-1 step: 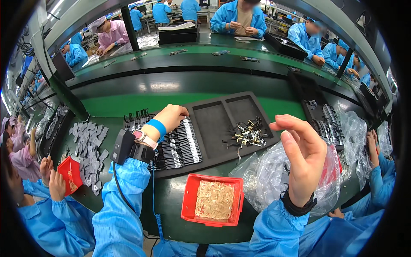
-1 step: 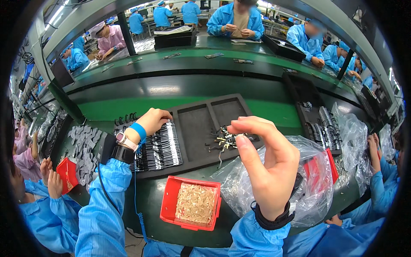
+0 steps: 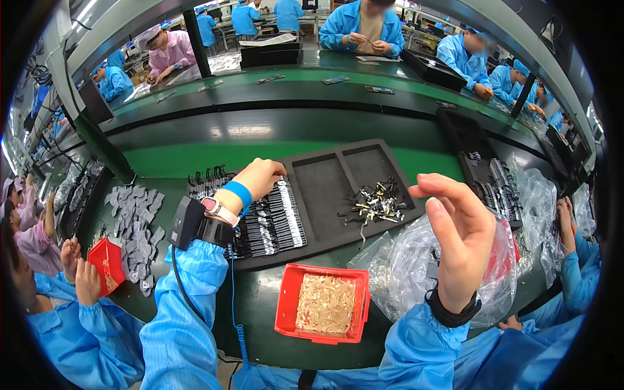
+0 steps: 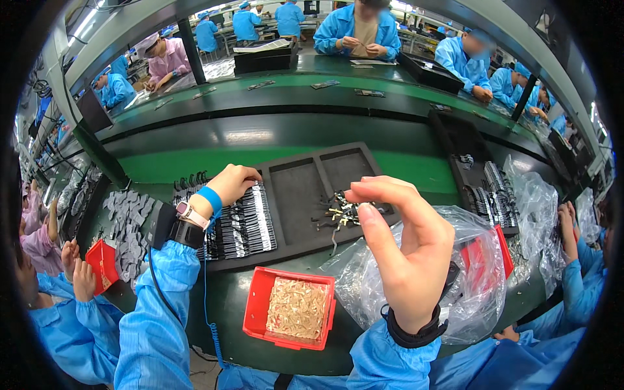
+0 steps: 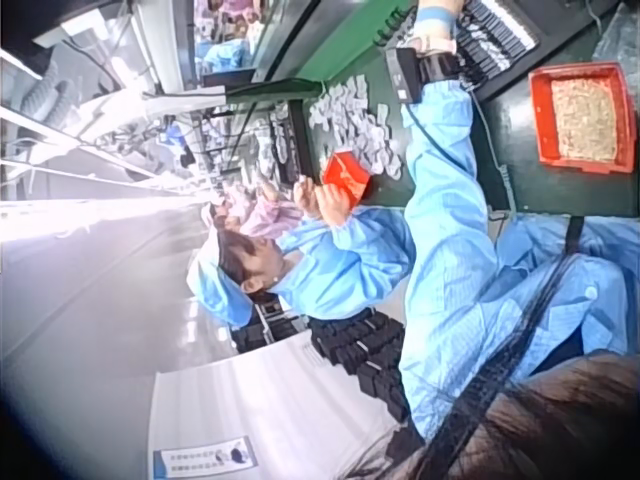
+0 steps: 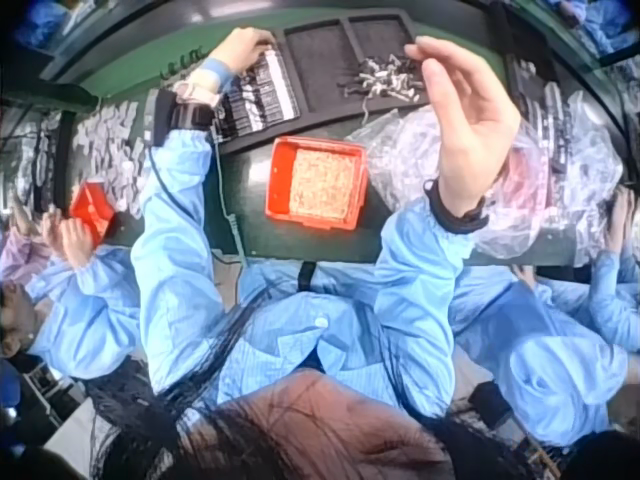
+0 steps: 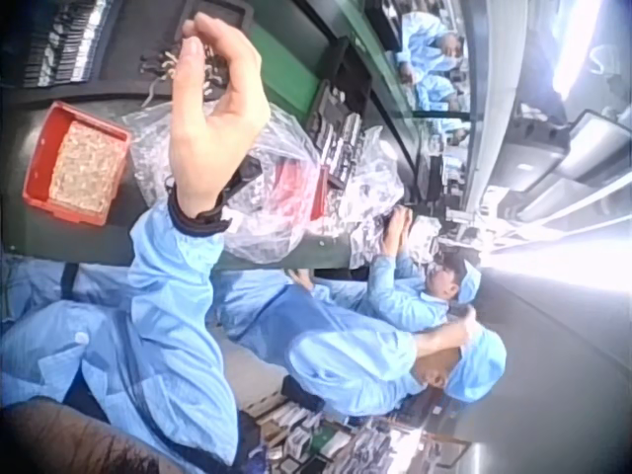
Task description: The recorder is assembling small plastic and wire components at a manufacturing workstation.
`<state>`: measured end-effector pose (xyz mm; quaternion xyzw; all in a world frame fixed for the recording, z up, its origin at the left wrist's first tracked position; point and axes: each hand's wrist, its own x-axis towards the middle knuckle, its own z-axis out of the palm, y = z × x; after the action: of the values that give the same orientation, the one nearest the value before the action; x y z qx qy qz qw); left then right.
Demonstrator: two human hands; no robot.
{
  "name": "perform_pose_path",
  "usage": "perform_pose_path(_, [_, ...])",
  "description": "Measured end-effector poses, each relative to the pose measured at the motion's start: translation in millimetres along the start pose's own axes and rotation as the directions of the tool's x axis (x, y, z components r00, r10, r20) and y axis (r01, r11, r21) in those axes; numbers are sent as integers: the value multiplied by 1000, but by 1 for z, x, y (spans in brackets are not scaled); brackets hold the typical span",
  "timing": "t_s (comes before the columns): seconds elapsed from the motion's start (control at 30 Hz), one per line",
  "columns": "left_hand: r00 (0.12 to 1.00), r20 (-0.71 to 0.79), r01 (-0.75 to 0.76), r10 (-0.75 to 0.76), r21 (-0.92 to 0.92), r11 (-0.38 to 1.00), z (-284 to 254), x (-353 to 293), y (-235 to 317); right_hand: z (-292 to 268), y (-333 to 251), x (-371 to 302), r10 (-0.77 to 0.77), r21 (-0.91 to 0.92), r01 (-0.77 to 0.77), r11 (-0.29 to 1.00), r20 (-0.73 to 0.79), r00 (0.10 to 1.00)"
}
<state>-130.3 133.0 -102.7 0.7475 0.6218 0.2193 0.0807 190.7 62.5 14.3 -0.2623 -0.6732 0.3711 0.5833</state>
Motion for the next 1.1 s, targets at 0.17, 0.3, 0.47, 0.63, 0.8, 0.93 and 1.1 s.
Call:
perform_pose_path(0.17, [1000, 8, -26, 26, 35, 999, -2, 0, 3, -4, 26, 8, 22, -113, -23, 993, -9, 1000])
perform_pose_path(0.3, [999, -39, -35, 36, 29, 999, 0, -1, 3, -11, 62, 18, 10, -459, 28, 888, 81, 997])
perform_pose_path(0.47, [996, -72, -42, 44, 24, 999, -7, -2, 14, -13, 117, 9, 134, -742, 190, 643, 353, 926])
perform_pose_path(0.63, [972, -214, -99, 101, 19, 995, -18, -9, 37, 2, 134, 6, 174, -759, 161, 631, 341, 924])
perform_pose_path(0.8, [917, -366, -211, 157, -112, 971, -28, -19, 88, -5, 155, 3, 163, -826, 212, 523, 341, 926])
perform_pose_path(0.93, [887, -429, -264, 173, -163, 951, -25, -25, 108, -2, 150, 6, 177, -831, 151, 535, 285, 942])
perform_pose_path(1.1, [901, -409, -258, 143, -241, 936, -4, -20, 117, -5, 143, 12, 249, -784, -19, 621, 175, 953])
